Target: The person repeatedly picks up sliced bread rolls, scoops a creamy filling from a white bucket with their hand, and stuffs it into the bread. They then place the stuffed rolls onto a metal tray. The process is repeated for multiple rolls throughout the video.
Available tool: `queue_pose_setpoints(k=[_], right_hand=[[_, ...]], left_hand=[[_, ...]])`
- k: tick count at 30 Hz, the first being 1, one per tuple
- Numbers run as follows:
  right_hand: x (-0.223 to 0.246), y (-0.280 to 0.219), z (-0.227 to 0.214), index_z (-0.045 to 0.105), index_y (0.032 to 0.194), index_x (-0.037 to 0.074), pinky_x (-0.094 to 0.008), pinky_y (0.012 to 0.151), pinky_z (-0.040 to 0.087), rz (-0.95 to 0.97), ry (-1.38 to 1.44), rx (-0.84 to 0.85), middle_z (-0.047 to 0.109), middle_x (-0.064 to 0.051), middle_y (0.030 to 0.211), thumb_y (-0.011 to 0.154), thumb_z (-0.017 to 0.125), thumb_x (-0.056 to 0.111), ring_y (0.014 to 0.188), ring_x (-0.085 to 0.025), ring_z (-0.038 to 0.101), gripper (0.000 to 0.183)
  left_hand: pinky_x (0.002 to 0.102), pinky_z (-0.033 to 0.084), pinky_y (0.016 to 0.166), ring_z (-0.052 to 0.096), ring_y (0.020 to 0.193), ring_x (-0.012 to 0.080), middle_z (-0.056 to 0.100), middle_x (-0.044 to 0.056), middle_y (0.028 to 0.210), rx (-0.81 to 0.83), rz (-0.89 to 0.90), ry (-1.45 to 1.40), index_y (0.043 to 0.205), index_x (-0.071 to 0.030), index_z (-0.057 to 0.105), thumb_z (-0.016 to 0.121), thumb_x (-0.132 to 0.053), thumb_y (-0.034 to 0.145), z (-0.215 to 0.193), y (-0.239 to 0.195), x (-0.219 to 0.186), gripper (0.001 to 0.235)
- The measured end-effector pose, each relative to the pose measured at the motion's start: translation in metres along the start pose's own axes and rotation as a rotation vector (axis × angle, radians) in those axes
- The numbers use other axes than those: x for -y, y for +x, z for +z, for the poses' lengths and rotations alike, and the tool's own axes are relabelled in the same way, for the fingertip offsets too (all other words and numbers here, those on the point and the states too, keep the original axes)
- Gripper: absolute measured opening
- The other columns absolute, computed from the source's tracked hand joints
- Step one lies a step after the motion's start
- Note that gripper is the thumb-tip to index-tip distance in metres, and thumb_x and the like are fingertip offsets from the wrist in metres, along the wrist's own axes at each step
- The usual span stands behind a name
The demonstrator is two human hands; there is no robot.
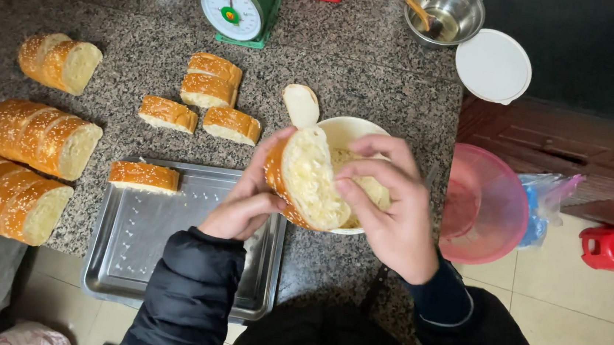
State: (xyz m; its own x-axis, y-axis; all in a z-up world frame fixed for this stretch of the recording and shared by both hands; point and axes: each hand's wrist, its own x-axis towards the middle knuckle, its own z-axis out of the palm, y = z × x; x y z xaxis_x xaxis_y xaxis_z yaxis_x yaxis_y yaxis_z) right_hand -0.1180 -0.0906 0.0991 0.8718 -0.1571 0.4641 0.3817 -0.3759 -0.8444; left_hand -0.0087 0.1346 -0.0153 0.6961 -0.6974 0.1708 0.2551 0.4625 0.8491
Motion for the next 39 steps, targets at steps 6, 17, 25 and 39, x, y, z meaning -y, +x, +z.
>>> queue_pose_setpoints(k=[6, 17, 25, 39], right_hand=[[0.005, 0.006, 0.032, 0.069, 0.119, 0.001, -0.068, 0.123, 0.041, 0.075, -0.102, -0.029, 0.051, -0.026, 0.148, 0.092, 0.085, -0.003, 0.14, -0.049, 0.049, 0.031], [-0.012, -0.018, 0.024, 0.044, 0.162, -0.003, -0.071, 0.121, 0.038, 0.261, 0.076, 0.124, 0.048, -0.029, 0.154, 0.098, 0.082, 0.011, 0.15, -0.051, 0.045, 0.076], [-0.004, -0.035, 0.044, 0.036, 0.169, -0.007, -0.077, 0.125, 0.033, 0.275, 0.058, 0.328, 0.044, -0.035, 0.162, 0.087, 0.097, 0.019, 0.156, -0.057, 0.042, 0.106], [-0.003, -0.065, 0.133, 0.051, 0.161, -0.003, -0.041, 0.11, 0.054, 0.24, 0.217, 0.119, 0.065, -0.015, 0.141, 0.109, 0.073, 0.012, 0.132, -0.025, 0.063, 0.058]], left_hand=[[0.07, 0.049, 0.121, 0.043, 0.158, 0.0541, 0.035, 0.035, 0.176, 0.002, -0.003, -0.062, 0.18, -0.005, 0.023, 0.068, 0.003, 0.081, 0.006, -0.019, 0.017, 0.11], [0.058, 0.057, 0.117, 0.055, 0.151, 0.0445, 0.046, 0.033, 0.173, -0.005, 0.011, -0.103, 0.181, -0.008, 0.025, 0.072, 0.003, 0.084, 0.019, -0.046, 0.005, 0.109], [0.054, 0.056, 0.118, 0.057, 0.151, 0.039, 0.049, 0.027, 0.171, -0.117, 0.063, -0.092, 0.18, -0.006, 0.027, 0.076, 0.0, 0.084, 0.023, -0.088, -0.007, 0.109], [0.054, 0.056, 0.119, 0.055, 0.153, 0.0412, 0.043, 0.024, 0.176, -0.372, 0.108, -0.144, 0.18, -0.012, 0.028, 0.075, 0.0, 0.089, -0.044, -0.181, -0.034, 0.103]])
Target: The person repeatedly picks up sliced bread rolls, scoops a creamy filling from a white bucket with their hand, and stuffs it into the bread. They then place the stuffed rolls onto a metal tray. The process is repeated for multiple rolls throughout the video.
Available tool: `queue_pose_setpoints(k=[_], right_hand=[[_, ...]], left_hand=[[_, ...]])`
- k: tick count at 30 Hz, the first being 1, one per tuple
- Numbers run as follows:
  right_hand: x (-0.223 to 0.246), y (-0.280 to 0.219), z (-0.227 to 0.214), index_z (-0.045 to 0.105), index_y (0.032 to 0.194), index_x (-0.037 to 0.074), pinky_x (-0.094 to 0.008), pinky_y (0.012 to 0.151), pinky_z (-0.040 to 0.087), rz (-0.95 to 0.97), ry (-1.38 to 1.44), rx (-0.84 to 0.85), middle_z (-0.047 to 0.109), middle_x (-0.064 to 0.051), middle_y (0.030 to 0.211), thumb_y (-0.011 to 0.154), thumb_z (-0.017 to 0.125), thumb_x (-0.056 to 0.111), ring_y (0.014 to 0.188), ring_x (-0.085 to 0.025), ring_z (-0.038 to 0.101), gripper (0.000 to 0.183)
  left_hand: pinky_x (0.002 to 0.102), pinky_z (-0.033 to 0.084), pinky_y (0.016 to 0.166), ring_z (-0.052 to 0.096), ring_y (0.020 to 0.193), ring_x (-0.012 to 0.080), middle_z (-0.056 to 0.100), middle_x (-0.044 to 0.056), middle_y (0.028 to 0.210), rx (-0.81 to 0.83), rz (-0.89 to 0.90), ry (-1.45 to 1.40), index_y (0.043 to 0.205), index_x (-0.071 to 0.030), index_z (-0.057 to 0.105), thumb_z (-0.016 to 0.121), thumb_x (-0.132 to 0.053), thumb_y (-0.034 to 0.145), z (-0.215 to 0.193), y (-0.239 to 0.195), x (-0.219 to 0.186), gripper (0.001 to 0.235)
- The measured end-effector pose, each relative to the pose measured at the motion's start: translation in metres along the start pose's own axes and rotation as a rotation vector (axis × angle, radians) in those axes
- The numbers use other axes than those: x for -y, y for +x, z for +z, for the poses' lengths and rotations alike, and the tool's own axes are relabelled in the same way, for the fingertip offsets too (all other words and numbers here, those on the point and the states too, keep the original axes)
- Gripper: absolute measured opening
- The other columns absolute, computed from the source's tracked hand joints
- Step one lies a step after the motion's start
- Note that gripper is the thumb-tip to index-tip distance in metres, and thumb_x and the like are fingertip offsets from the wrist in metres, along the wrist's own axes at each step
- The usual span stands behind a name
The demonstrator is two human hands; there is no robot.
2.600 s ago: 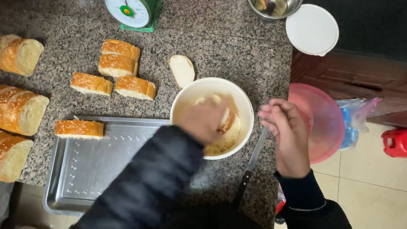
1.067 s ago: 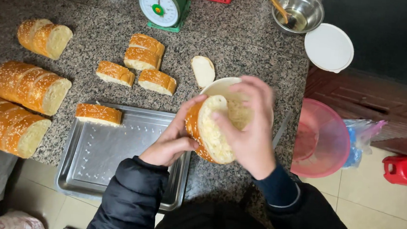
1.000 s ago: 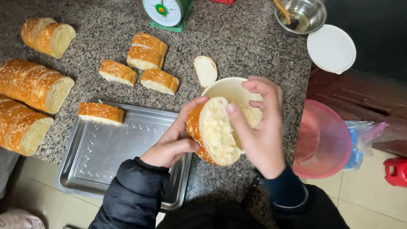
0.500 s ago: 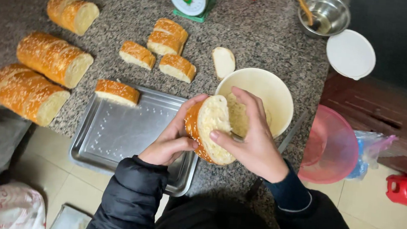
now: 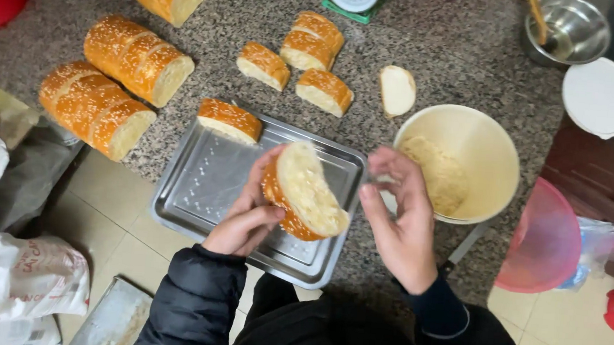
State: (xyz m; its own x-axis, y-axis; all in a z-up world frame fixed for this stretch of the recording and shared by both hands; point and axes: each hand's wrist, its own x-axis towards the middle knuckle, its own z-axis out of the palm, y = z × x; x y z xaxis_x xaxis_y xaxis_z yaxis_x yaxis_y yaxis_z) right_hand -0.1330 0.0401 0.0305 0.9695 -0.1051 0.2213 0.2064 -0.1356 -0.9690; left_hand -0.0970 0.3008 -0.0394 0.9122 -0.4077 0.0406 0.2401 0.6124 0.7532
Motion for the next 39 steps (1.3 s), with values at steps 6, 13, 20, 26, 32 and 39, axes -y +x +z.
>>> queue_pose_setpoints(k=[6, 13, 20, 26, 32, 39], right_hand=[[-0.122, -0.039, 0.076, 0.056, 0.154, 0.007, -0.034, 0.1, 0.058, 0.373, 0.236, -0.031, 0.068, -0.008, 0.133, 0.107, 0.079, 0.013, 0.121, -0.017, 0.065, 0.052], [-0.177, -0.033, 0.119, 0.069, 0.149, 0.003, -0.038, 0.086, 0.062, 0.717, 0.245, -0.064, 0.072, -0.011, 0.127, 0.105, 0.081, 0.02, 0.11, -0.021, 0.072, 0.049], [-0.183, 0.027, 0.119, 0.071, 0.148, -0.002, -0.043, 0.077, 0.065, 0.952, 0.048, -0.259, 0.077, -0.022, 0.123, 0.105, 0.087, 0.04, 0.102, -0.034, 0.08, 0.062], [-0.247, 0.047, 0.114, 0.073, 0.147, 0.001, -0.039, 0.071, 0.067, 1.003, -0.054, -0.201, 0.082, -0.019, 0.119, 0.103, 0.086, 0.05, 0.096, -0.028, 0.083, 0.067], [-0.232, 0.058, 0.118, 0.069, 0.152, -0.003, -0.038, 0.075, 0.065, 1.028, -0.106, -0.153, 0.079, -0.024, 0.127, 0.105, 0.082, 0.053, 0.101, -0.031, 0.084, 0.074], [-0.219, 0.062, 0.121, 0.065, 0.157, -0.002, -0.035, 0.074, 0.063, 1.037, -0.132, -0.119, 0.078, -0.024, 0.132, 0.106, 0.076, 0.056, 0.104, -0.032, 0.085, 0.077]], left_hand=[[0.049, 0.062, 0.11, 0.07, 0.134, 0.0352, 0.06, 0.015, 0.151, -0.423, -0.039, -0.001, 0.163, -0.021, 0.039, 0.079, 0.009, 0.088, -0.075, -0.01, 0.0, 0.09], [0.043, 0.061, 0.105, 0.066, 0.12, 0.0328, 0.058, 0.022, 0.14, -0.493, -0.16, 0.076, 0.163, -0.018, 0.025, 0.091, 0.002, 0.09, -0.094, 0.018, 0.02, 0.101], [0.052, 0.064, 0.089, 0.077, 0.11, 0.0386, 0.073, 0.03, 0.136, -0.228, -0.582, 0.495, 0.176, -0.022, 0.016, 0.085, -0.033, 0.103, -0.13, 0.058, 0.003, 0.102], [0.065, 0.067, 0.09, 0.082, 0.111, 0.0507, 0.072, 0.035, 0.137, -0.171, -0.685, 0.522, 0.181, -0.021, 0.005, 0.081, -0.03, 0.106, -0.156, 0.085, 0.005, 0.107], [0.066, 0.065, 0.097, 0.08, 0.119, 0.0502, 0.073, 0.035, 0.136, -0.149, -0.685, 0.547, 0.184, -0.014, 0.001, 0.074, -0.024, 0.109, -0.159, 0.087, -0.002, 0.105], [0.064, 0.065, 0.099, 0.079, 0.12, 0.0484, 0.074, 0.036, 0.136, -0.151, -0.666, 0.547, 0.185, -0.015, 0.003, 0.071, -0.017, 0.108, -0.161, 0.079, 0.003, 0.103]])
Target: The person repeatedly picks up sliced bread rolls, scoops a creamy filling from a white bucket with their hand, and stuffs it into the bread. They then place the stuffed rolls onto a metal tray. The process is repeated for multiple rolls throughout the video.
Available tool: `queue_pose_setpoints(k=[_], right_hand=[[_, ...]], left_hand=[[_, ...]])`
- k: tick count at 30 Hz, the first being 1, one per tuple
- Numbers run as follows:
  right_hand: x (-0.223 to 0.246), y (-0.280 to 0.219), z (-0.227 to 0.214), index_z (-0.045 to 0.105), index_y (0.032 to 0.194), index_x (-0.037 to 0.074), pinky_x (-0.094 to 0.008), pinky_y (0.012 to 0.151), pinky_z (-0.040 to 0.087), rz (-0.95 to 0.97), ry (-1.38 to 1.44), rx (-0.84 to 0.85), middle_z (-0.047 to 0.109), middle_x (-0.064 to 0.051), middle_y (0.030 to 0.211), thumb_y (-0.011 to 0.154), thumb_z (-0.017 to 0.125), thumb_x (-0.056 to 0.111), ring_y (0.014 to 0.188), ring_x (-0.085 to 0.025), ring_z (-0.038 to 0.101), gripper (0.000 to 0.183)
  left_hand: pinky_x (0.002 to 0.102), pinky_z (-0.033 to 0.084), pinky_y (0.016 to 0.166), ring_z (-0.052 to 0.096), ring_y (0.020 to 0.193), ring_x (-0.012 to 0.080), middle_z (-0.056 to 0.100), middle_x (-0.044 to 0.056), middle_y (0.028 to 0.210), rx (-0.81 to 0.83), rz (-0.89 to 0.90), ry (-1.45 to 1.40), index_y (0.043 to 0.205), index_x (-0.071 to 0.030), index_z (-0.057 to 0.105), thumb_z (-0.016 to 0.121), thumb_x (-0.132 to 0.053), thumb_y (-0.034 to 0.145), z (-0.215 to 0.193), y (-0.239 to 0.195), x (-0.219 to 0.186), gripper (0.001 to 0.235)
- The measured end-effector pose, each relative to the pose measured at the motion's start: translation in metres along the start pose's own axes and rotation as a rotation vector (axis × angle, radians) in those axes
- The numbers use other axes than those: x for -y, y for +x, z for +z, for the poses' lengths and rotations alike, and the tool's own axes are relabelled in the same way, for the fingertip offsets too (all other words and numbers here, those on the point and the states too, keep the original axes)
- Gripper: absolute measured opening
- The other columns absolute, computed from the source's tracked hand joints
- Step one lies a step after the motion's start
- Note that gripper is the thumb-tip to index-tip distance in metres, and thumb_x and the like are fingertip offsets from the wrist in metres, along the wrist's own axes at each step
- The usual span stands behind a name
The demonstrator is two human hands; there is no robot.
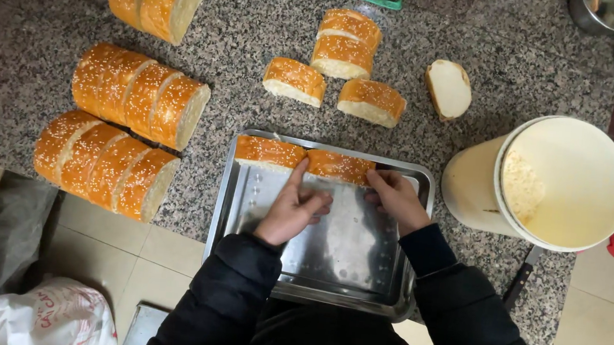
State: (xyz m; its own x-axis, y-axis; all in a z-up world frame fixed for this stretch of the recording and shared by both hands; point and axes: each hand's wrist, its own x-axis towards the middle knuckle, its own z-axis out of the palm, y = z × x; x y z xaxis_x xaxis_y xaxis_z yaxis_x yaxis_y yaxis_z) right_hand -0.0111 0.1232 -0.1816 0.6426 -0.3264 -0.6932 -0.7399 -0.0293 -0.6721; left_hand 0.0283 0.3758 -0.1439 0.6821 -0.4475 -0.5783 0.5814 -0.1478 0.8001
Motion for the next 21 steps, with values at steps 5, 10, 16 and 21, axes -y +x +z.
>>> queue_pose_setpoints(k=[5, 10, 16, 21], right_hand=[[-0.023, 0.025, -0.015, 0.067, 0.154, -0.002, -0.038, 0.08, 0.063, -0.053, -0.045, -0.031, 0.078, -0.023, 0.129, 0.107, 0.078, 0.055, 0.105, -0.031, 0.083, 0.075], [-0.01, 0.004, -0.035, 0.067, 0.148, -0.009, -0.053, 0.093, 0.062, -0.325, -0.09, -0.057, 0.073, -0.031, 0.125, 0.119, 0.074, 0.044, 0.112, -0.045, 0.078, 0.061], [0.032, -0.035, 0.004, 0.072, 0.137, -0.004, -0.047, 0.093, 0.056, -0.556, 0.007, -0.081, 0.073, -0.02, 0.109, 0.128, 0.064, 0.025, 0.102, -0.029, 0.072, 0.032], [0.058, -0.075, 0.053, 0.07, 0.129, -0.004, -0.029, 0.09, 0.059, -0.72, 0.144, 0.039, 0.074, -0.013, 0.105, 0.122, 0.067, 0.014, 0.094, -0.015, 0.068, 0.019]], left_hand=[[0.046, 0.071, 0.084, 0.081, 0.093, 0.0303, 0.08, 0.024, 0.113, -0.115, 0.227, -0.085, 0.176, -0.01, 0.033, 0.063, -0.002, 0.108, -0.03, -0.04, 0.0, 0.075], [0.036, 0.073, 0.07, 0.08, 0.083, 0.0227, 0.083, 0.019, 0.105, -0.676, 0.39, -0.185, 0.134, -0.003, 0.079, 0.065, 0.005, 0.107, -0.098, -0.095, 0.029, 0.032], [0.029, 0.063, 0.065, 0.071, 0.087, 0.0159, 0.07, 0.006, 0.106, -1.331, 0.337, -0.275, 0.134, -0.013, 0.069, 0.076, -0.026, 0.115, -0.207, -0.105, 0.139, 0.024], [0.046, 0.065, 0.061, 0.074, 0.096, 0.0289, 0.069, 0.017, 0.12, -1.234, 0.01, -0.448, 0.154, -0.004, 0.064, 0.081, -0.075, 0.104, -0.24, -0.076, 0.152, 0.09]])
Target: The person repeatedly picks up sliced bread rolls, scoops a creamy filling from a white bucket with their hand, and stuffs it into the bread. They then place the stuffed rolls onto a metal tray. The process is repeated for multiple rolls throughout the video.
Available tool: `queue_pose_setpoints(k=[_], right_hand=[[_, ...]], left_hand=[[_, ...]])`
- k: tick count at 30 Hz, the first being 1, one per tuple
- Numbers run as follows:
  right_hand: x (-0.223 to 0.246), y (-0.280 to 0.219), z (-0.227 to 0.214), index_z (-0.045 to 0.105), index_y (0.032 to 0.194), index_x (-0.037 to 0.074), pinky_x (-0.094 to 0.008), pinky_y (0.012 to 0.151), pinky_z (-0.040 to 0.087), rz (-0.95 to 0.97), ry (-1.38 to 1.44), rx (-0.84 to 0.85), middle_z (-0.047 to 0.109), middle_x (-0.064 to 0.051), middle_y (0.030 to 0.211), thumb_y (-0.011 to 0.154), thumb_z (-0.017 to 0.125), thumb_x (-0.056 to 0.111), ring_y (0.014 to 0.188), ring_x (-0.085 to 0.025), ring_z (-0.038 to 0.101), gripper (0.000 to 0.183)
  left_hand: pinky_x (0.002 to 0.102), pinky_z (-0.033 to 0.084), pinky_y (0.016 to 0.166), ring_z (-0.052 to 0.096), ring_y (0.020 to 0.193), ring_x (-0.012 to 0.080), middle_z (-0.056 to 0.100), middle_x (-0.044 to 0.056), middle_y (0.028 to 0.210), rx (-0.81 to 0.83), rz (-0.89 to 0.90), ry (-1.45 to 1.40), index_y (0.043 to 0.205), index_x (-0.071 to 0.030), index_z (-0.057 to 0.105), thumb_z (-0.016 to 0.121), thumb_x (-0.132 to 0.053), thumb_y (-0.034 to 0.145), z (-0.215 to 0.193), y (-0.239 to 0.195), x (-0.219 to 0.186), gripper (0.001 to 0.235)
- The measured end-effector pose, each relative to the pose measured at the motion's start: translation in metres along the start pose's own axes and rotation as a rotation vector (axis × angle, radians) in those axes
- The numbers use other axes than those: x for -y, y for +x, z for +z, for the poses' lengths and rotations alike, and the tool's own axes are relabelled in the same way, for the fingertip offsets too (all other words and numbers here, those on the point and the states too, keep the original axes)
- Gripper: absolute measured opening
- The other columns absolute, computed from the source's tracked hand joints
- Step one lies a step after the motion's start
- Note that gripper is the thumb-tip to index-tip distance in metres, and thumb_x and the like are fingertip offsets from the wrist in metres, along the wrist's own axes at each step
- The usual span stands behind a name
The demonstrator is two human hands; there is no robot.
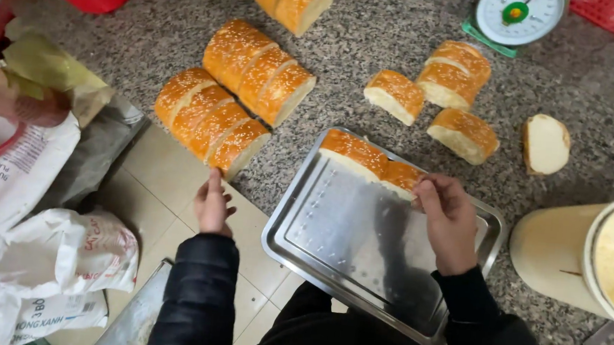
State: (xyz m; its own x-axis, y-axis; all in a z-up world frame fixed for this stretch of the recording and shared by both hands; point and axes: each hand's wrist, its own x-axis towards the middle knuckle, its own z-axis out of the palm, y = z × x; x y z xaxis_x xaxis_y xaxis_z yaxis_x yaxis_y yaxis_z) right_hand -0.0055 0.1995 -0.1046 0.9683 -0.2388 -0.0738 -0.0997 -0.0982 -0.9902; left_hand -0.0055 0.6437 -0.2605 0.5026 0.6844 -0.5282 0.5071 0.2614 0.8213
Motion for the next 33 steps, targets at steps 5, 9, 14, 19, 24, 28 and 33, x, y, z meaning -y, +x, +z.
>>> queue_pose_setpoints(k=[5, 9, 14, 19, 24, 28, 33], right_hand=[[0.009, -0.021, 0.005, 0.074, 0.127, -0.004, -0.029, 0.081, 0.057, -0.019, 0.003, 0.083, 0.077, -0.015, 0.101, 0.118, 0.068, 0.012, 0.084, -0.019, 0.071, 0.019], [-0.004, -0.035, -0.011, 0.076, 0.129, -0.002, -0.032, 0.081, 0.058, 0.032, -0.056, 0.051, 0.079, -0.014, 0.102, 0.116, 0.069, 0.012, 0.083, -0.021, 0.075, 0.019], [-0.024, -0.064, -0.018, 0.075, 0.13, -0.003, -0.034, 0.079, 0.059, 0.081, -0.07, 0.011, 0.081, -0.018, 0.1, 0.115, 0.069, 0.013, 0.083, -0.023, 0.076, 0.023], [-0.007, -0.083, -0.013, 0.079, 0.13, -0.001, -0.037, 0.084, 0.06, 0.177, -0.107, -0.002, 0.082, -0.019, 0.101, 0.117, 0.069, 0.018, 0.086, -0.024, 0.076, 0.025], [-0.011, -0.091, -0.011, 0.08, 0.129, 0.0, -0.037, 0.087, 0.061, 0.198, -0.101, 0.005, 0.082, -0.016, 0.1, 0.116, 0.071, 0.02, 0.089, -0.022, 0.076, 0.025], [-0.011, -0.093, -0.011, 0.079, 0.129, 0.0, -0.035, 0.086, 0.06, 0.177, -0.068, 0.031, 0.081, -0.015, 0.099, 0.115, 0.072, 0.018, 0.088, -0.021, 0.076, 0.024], [0.013, -0.086, -0.01, 0.078, 0.133, 0.003, -0.039, 0.088, 0.064, 0.105, 0.002, 0.139, 0.084, -0.016, 0.105, 0.113, 0.072, 0.017, 0.092, -0.022, 0.078, 0.025]], left_hand=[[0.052, 0.057, 0.07, 0.071, 0.102, 0.0349, 0.069, 0.02, 0.121, -0.083, -0.01, -0.037, 0.143, -0.003, 0.069, 0.082, -0.087, 0.095, 0.028, -0.023, -0.027, 0.098], [0.071, 0.046, 0.099, 0.064, 0.129, 0.0484, 0.065, 0.031, 0.138, -0.094, -0.041, -0.094, 0.148, 0.003, 0.062, 0.086, -0.084, 0.092, 0.04, -0.038, -0.044, 0.106], [0.065, 0.052, 0.094, 0.067, 0.116, 0.0419, 0.064, 0.028, 0.127, -0.084, 0.003, -0.253, 0.143, 0.003, 0.053, 0.099, -0.061, 0.093, 0.054, -0.019, -0.033, 0.094], [0.042, 0.062, 0.089, 0.068, 0.102, 0.028, 0.063, 0.018, 0.12, -0.105, 0.078, -0.522, 0.131, -0.011, 0.043, 0.109, -0.042, 0.089, 0.075, -0.023, -0.028, 0.084], [0.037, 0.065, 0.106, 0.075, 0.107, 0.027, 0.057, 0.019, 0.127, -0.115, 0.223, -0.7, 0.142, -0.009, 0.038, 0.108, -0.016, 0.093, 0.075, -0.058, -0.046, 0.086], [0.032, 0.063, 0.105, 0.072, 0.11, 0.0217, 0.063, 0.016, 0.13, -0.062, 0.311, -0.65, 0.142, -0.014, 0.038, 0.103, -0.016, 0.099, 0.042, -0.078, -0.045, 0.078], [0.035, 0.056, 0.104, 0.065, 0.12, 0.0188, 0.062, 0.007, 0.138, 0.229, 0.381, -0.562, 0.154, -0.02, 0.052, 0.082, -0.022, 0.108, 0.016, -0.191, -0.112, 0.055]])
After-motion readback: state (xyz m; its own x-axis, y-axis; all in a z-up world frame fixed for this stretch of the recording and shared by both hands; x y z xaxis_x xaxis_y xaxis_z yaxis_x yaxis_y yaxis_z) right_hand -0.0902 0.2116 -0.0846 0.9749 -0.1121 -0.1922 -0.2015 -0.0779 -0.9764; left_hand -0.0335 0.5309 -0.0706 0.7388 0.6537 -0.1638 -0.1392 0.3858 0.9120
